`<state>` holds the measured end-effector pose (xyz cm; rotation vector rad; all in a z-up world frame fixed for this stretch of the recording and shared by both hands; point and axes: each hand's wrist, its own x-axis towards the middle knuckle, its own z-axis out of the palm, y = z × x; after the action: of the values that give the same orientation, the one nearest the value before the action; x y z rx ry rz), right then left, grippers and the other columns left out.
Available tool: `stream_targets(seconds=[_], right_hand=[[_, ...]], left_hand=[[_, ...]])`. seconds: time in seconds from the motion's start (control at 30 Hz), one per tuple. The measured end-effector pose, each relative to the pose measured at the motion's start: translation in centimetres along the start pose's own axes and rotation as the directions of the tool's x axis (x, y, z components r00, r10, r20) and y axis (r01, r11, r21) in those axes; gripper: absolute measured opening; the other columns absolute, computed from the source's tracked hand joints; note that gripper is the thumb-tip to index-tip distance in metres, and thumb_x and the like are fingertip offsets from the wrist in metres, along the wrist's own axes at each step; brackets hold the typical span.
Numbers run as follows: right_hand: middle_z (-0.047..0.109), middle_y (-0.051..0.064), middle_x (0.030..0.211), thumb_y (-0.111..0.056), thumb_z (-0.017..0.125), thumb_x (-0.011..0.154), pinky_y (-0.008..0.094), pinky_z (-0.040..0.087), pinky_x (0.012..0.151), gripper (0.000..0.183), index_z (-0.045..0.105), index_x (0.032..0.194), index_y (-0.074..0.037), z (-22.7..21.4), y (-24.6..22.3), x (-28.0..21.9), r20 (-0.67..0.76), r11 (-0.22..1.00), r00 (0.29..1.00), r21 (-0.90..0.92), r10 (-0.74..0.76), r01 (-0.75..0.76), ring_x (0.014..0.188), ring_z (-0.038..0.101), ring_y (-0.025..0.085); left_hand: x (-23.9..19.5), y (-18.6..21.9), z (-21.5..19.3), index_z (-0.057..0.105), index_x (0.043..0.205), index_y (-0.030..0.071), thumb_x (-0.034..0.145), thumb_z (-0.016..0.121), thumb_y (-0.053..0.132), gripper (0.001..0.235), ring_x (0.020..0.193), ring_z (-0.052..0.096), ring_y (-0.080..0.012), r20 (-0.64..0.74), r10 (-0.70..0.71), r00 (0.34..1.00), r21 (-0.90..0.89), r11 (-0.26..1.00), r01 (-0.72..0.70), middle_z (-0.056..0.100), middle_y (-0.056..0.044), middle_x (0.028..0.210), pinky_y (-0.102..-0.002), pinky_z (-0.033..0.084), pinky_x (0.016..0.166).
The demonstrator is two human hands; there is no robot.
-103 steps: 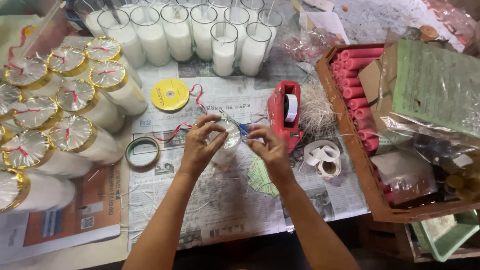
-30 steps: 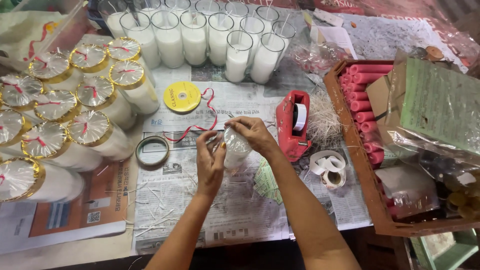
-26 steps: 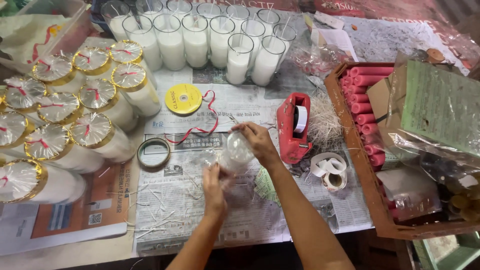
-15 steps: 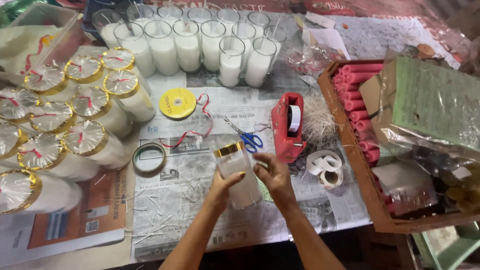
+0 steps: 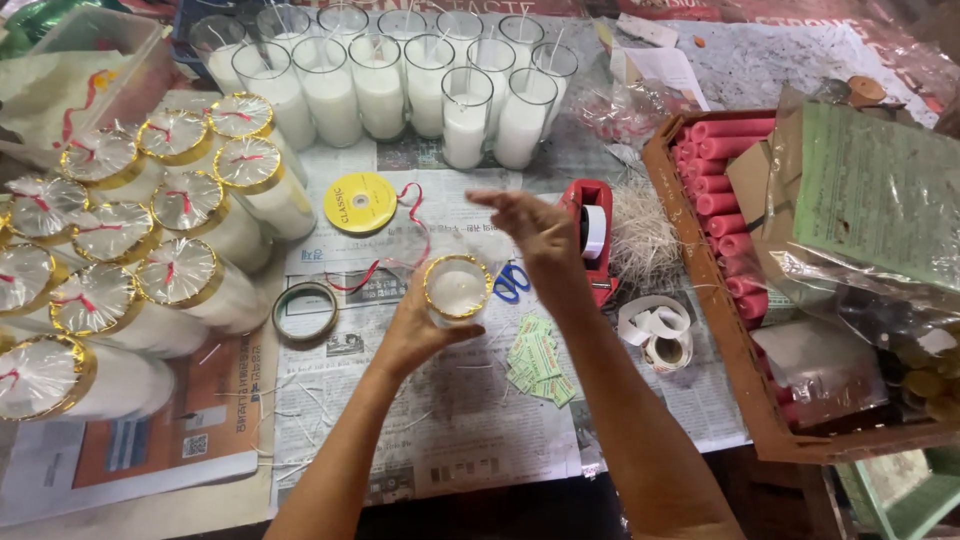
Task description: Attaching decorative gold rims to the top of glass candles and securing them using tape and scissors.
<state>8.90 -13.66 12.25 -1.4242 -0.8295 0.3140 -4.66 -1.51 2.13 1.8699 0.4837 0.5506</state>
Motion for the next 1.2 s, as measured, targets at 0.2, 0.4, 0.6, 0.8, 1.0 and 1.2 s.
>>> stream_targets(seconds=[0.2, 0.4, 0.6, 0.8, 1.0, 1.2], right_hand=[[0.031, 0.028, 0.163, -0.045, 0.088, 0.077, 0.067, 0.018, 0.117, 0.114, 0.024, 0.164, -0.008, -2.7, 6.3, -2.5, 0.286, 0.996, 0.958, 0.074, 0.031, -0.054, 0.152, 0.019, 0.048], [0.065, 0.019, 0.132, -0.030, 0.091, 0.076, 0.049, 0.045, 0.111, 0.088, 0.048, 0.151, -0.011, 1.8, 8.2, -3.1, 0.255, 0.996, 0.963, -0.030, 0.085, -0.080, 0.128, 0.059, 0.032], [0.071, 0.013, 0.109, -0.054, 0.093, 0.059, 0.048, 0.056, 0.095, 0.079, 0.062, 0.120, -0.014, 4.2, 10.7, -1.9, 0.175, 0.884, 0.966, -0.458, 0.192, -0.092, 0.110, 0.069, 0.035], [0.070, 0.032, 0.100, -0.021, 0.079, 0.075, 0.058, 0.056, 0.090, 0.056, 0.062, 0.113, 0.015, 6.1, 13.0, -2.4, 0.077, 0.675, 0.983, -0.718, -0.165, 0.169, 0.101, 0.068, 0.050], [0.067, 0.021, 0.127, -0.046, 0.059, 0.086, 0.052, 0.054, 0.101, 0.074, 0.049, 0.145, -0.004, 1.8, 6.3, -1.9, 0.184, 0.847, 0.947, -0.514, 0.262, -0.135, 0.120, 0.066, 0.039], [0.076, 0.010, 0.096, -0.019, 0.069, 0.095, 0.043, 0.055, 0.078, 0.024, 0.077, 0.117, -0.019, -17.6, 11.1, -0.5, -0.226, 0.840, 0.967, -0.542, -0.119, -0.023, 0.085, 0.070, 0.028]], left_hand=[[3.7, -1.2, -1.3, 0.049, 0.149, 0.015, 0.059, 0.092, 0.058, 0.108, 0.139, 0.048, -0.0403, 0.195, 0.007, 0.981, 0.015, 1.000, -0.011, 0.056, -0.020, 0.144, -0.052, 0.033, 0.120], [6.6, -2.1, 0.1, 0.072, 0.100, 0.006, 0.091, 0.072, 0.014, 0.012, 0.126, 0.055, -0.0458, 0.104, 0.363, 0.926, -0.113, 0.929, -0.351, 0.056, -0.021, 0.132, -0.054, 0.042, 0.110], [7.1, -0.6, 0.2, 0.066, 0.101, 0.011, 0.098, 0.058, 0.013, 0.009, 0.114, 0.061, -0.0408, 0.266, 0.333, 0.905, 0.042, 0.934, -0.356, 0.062, -0.015, 0.119, -0.048, 0.047, 0.101], [5.6, -0.5, 2.7, 0.058, 0.092, 0.009, 0.094, 0.061, 0.017, 0.009, 0.096, 0.060, -0.0364, 0.088, 0.482, 0.872, 0.503, 0.733, -0.457, 0.060, -0.014, 0.098, -0.046, 0.047, 0.087], [1.5, 5.7, -1.3, 0.051, 0.139, 0.003, 0.098, 0.067, 0.042, 0.059, 0.141, 0.038, -0.0500, -0.021, 0.319, 0.947, 0.121, 0.941, -0.314, 0.047, -0.027, 0.146, -0.058, 0.027, 0.118], [-2.7, 0.4, -7.9, 0.034, 0.154, 0.002, 0.095, 0.060, 0.048, 0.079, 0.141, 0.042, -0.0472, -0.137, 0.054, 0.989, 0.163, 0.986, -0.031, 0.044, -0.029, 0.150, -0.060, 0.028, 0.116]])
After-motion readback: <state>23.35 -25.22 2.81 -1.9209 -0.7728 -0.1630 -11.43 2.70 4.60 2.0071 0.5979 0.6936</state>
